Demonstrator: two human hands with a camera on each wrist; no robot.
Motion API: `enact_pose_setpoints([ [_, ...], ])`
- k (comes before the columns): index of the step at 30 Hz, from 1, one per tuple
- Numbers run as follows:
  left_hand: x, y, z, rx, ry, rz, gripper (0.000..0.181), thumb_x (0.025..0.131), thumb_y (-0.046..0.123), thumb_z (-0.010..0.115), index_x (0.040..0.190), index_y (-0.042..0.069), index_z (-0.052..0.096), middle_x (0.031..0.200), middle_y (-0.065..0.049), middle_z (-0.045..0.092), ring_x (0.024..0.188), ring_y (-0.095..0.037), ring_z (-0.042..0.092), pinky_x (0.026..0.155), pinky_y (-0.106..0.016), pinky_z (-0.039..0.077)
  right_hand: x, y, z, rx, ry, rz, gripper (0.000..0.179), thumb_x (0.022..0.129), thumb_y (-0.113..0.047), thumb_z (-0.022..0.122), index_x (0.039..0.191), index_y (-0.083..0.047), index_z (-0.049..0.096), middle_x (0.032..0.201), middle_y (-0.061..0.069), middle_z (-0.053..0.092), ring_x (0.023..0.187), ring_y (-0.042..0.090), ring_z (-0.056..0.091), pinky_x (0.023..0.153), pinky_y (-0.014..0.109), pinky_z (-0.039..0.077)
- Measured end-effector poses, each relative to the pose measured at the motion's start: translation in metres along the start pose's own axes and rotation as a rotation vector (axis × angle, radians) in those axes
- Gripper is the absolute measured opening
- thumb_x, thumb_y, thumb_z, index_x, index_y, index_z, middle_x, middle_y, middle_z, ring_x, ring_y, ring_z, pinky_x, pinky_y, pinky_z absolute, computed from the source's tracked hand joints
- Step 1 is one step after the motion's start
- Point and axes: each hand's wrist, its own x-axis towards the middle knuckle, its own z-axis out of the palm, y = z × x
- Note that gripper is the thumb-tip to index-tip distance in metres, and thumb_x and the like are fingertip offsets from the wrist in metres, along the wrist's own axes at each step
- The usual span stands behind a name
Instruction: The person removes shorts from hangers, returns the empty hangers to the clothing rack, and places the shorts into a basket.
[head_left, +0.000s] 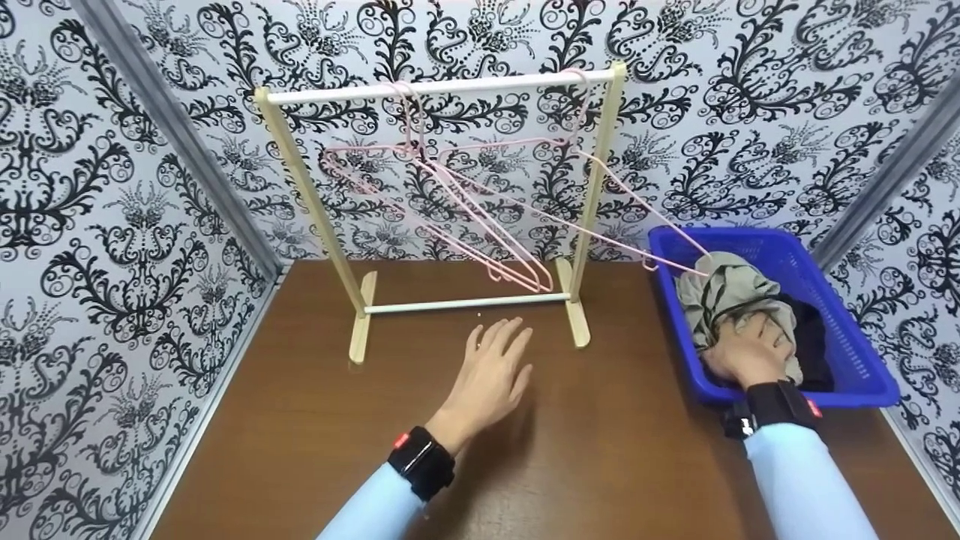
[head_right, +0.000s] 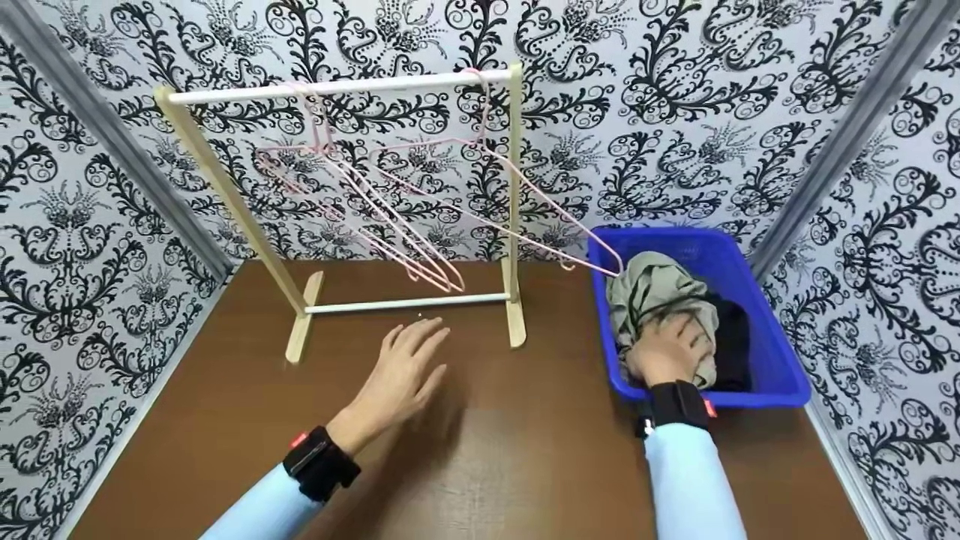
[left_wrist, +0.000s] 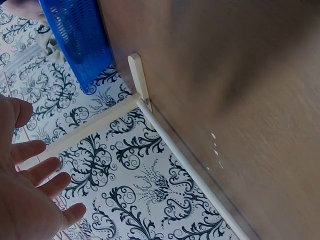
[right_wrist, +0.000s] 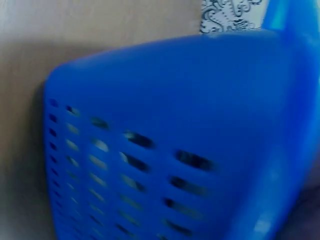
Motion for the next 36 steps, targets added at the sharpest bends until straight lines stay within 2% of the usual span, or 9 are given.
enact_pose_setpoints([
  [4,-0.003,-0.006,0.0,0.005,0.016,-0.009,0.05,0.098,0.026,0.065,0.144,0.007,0.057,0.152,-0.013,0.051,0.141,-0.033,0.046,0.117,-0.058,0.033,-0.005,-0.004,-0.008,0.027,-0.024,-0.015,0.08,0.101,-0.034,0.054,0.156,0.009,0.016,0.15,0.053,-0.012,0.133,0.08,-0.002,0.105,0.086,0.004],
  [7,-0.004,-0.01,-0.001,0.001,0.036,-0.004,0.049,0.098,0.025,0.064,0.143,0.005,0.058,0.151,-0.015,0.052,0.14,-0.034,0.048,0.115,-0.058,0.035,-0.011,-0.012,-0.015,0.042,-0.033,0.003,0.08,0.102,-0.036,0.055,0.157,0.006,0.016,0.152,0.05,-0.013,0.131,0.081,-0.001,0.104,0.087,0.004],
  [9,-0.005,-0.013,-0.002,-0.003,0.043,-0.004,0.049,0.098,0.025,0.064,0.143,0.004,0.057,0.15,-0.016,0.052,0.139,-0.035,0.048,0.114,-0.059,0.035,-0.016,-0.018,-0.021,0.039,-0.02,0.012,0.08,0.102,-0.037,0.055,0.157,0.006,0.016,0.152,0.049,-0.012,0.13,0.082,0.0,0.104,0.087,0.005],
  [12,-0.004,-0.017,-0.006,-0.01,0.052,-0.012,0.05,0.098,0.025,0.065,0.143,0.004,0.057,0.149,-0.017,0.053,0.138,-0.037,0.049,0.115,-0.059,0.034,-0.022,-0.028,-0.027,0.019,0.054,-0.005,0.08,0.101,-0.037,0.057,0.157,0.006,0.019,0.154,0.048,-0.01,0.129,0.083,-0.001,0.103,0.088,0.007],
  [16,-0.002,-0.023,-0.01,-0.019,0.059,-0.039,0.05,0.099,0.024,0.065,0.144,0.003,0.056,0.15,-0.018,0.052,0.138,-0.038,0.049,0.116,-0.059,0.033,-0.031,-0.039,-0.031,-0.014,0.215,-0.097,0.077,0.101,-0.034,0.059,0.155,0.009,0.024,0.157,0.047,-0.003,0.135,0.079,-0.002,0.103,0.088,0.007],
  [20,0.0,-0.029,-0.014,-0.019,0.084,-0.051,0.05,0.099,0.023,0.065,0.143,0.002,0.056,0.149,-0.019,0.053,0.138,-0.038,0.048,0.116,-0.059,0.033,-0.038,-0.048,-0.033,-0.009,0.319,-0.2,0.076,0.102,-0.033,0.059,0.156,0.008,0.027,0.161,0.042,0.006,0.143,0.069,0.002,0.108,0.084,0.007],
  [26,0.004,-0.037,-0.018,-0.033,0.129,-0.056,0.05,0.097,0.021,0.066,0.141,0.0,0.057,0.148,-0.021,0.053,0.137,-0.039,0.048,0.116,-0.061,0.033,-0.047,-0.063,-0.037,0.039,0.362,-0.375,0.069,0.105,-0.029,0.057,0.157,0.008,0.03,0.162,0.038,0.016,0.147,0.062,0.013,0.113,0.078,0.01],
  [30,0.007,-0.042,-0.024,-0.048,0.123,-0.085,0.05,0.097,0.021,0.066,0.142,-0.001,0.057,0.151,-0.022,0.051,0.14,-0.041,0.047,0.117,-0.063,0.031,-0.048,-0.072,-0.037,0.071,0.375,-0.472,0.065,0.107,-0.028,0.055,0.155,0.009,0.034,0.161,0.038,0.021,0.147,0.06,0.018,0.115,0.075,0.016],
  [36,0.012,-0.048,-0.033,-0.011,0.1,-0.151,0.054,0.1,0.028,0.063,0.145,0.0,0.054,0.153,-0.022,0.048,0.144,-0.041,0.043,0.119,-0.063,0.026,-0.045,-0.085,-0.032,0.095,0.421,-0.533,0.061,0.105,-0.027,0.058,0.152,0.009,0.042,0.16,0.035,0.029,0.147,0.058,0.025,0.119,0.067,0.022],
])
